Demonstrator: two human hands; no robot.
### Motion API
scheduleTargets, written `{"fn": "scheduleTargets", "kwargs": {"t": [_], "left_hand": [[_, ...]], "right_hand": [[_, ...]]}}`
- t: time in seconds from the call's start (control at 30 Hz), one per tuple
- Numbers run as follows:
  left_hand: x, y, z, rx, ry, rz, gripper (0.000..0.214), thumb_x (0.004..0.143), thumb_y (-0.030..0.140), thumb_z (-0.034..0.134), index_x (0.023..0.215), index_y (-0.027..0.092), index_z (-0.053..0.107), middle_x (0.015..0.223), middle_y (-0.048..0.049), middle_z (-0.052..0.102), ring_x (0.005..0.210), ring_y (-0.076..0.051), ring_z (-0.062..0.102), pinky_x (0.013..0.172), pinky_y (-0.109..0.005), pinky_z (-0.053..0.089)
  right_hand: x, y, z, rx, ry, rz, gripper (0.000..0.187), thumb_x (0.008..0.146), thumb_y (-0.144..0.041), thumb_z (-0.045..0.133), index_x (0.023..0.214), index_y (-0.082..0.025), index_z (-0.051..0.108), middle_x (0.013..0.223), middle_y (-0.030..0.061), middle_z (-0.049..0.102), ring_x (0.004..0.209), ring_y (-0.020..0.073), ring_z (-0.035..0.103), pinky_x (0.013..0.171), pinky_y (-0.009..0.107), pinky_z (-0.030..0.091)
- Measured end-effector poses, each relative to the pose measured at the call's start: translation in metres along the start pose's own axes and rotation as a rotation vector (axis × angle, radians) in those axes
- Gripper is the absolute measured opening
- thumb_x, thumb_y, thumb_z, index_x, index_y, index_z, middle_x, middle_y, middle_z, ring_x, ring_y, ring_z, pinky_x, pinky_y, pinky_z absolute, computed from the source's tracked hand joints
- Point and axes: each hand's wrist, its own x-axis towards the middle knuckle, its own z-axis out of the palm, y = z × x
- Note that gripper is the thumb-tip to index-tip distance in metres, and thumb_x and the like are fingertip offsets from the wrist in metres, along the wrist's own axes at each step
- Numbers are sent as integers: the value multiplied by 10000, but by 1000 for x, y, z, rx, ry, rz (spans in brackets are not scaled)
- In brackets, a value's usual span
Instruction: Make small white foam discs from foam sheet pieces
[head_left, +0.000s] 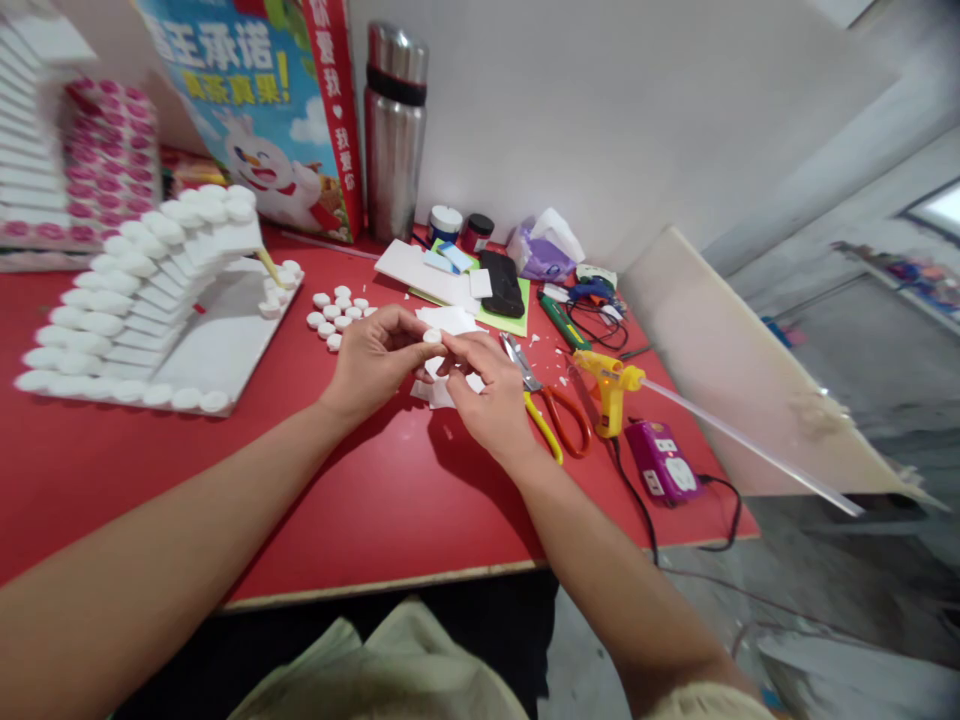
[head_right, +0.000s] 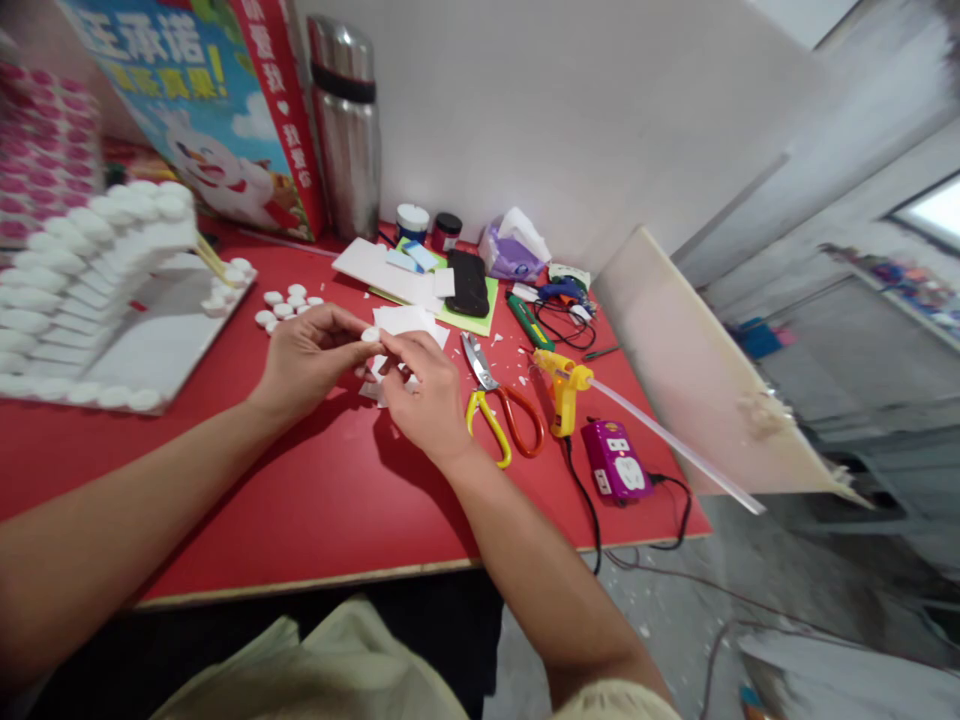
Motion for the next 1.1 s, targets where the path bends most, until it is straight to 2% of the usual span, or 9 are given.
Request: {"fn": "scheduleTargets", "kwargs": {"t": [0.1, 0.2, 0.37, 0.6, 0.7, 0.87, 0.97, 1.1], "left_hand": [[1, -3, -3, 88, 25, 83, 280, 678, 308, 922, 791, 166, 708, 689, 0, 708, 545, -121, 616, 531, -248, 527], [1, -8, -7, 211, 30, 192, 206, 747, 317, 890, 834, 181, 761, 756, -22, 724, 612, -135, 615, 585, -262, 505], [-2, -8, -11, 374, 9, 291, 138, 776, 303, 887, 852, 228, 801, 798, -35, 716, 708, -171, 598, 685, -302, 479], [-2, -7, -7, 350, -12, 276, 156, 755, 305, 905, 821, 223, 791, 723, -9, 673, 627, -142, 524, 627, -289, 422], [-1, -9, -6, 331, -20, 253, 181, 777, 337, 884, 828, 200, 777, 687, -5, 663, 583, -128, 516, 579, -275, 401], [-2, -4, -2, 253, -56, 164, 295, 706, 379, 926, 772, 181, 717, 641, 2, 636, 550, -119, 528, 520, -247, 402], [-3, 0, 1, 203, -81, 122, 317, 687, 379, 935, 773, 178, 706, 637, 6, 640, 521, -110, 533, 484, -233, 408], [-3, 0, 1, 146, -106, 81, 315, 686, 362, 936, 835, 178, 728, 646, 6, 659, 503, -115, 570, 463, -228, 449]], "right_hand": [[1, 0, -1, 40, -16, 118, 452, 875, -81, 545, 1216, -275, 769, 1096, 46, 695, 835, 138, 683, 760, 312, 584], [3, -1, -4, 51, -23, 166, 435, 872, -96, 568, 1185, -293, 796, 1068, 35, 722, 848, 146, 674, 761, 314, 580], [6, -3, -9, 95, 24, 226, 261, 898, -227, 637, 1060, -272, 836, 983, 36, 733, 803, 146, 651, 696, 303, 549], [10, 2, -8, 378, 97, 430, 167, 875, -337, 710, 869, -232, 840, 708, -4, 671, 610, 116, 560, 590, 279, 474], [10, 1, -8, 323, 94, 446, 172, 868, -340, 705, 861, -224, 831, 695, -4, 671, 604, 119, 560, 582, 277, 467], [9, -2, -9, 144, 108, 347, 144, 870, -304, 697, 842, -206, 800, 757, 12, 703, 644, 125, 599, 615, 279, 489], [10, -3, -9, 162, 109, 383, 137, 863, -309, 701, 905, -203, 777, 718, -8, 682, 612, 117, 592, 600, 269, 482], [11, -4, -10, 205, 124, 415, 127, 837, -312, 728, 898, -202, 739, 684, -29, 659, 584, 106, 564, 583, 257, 471]]}}
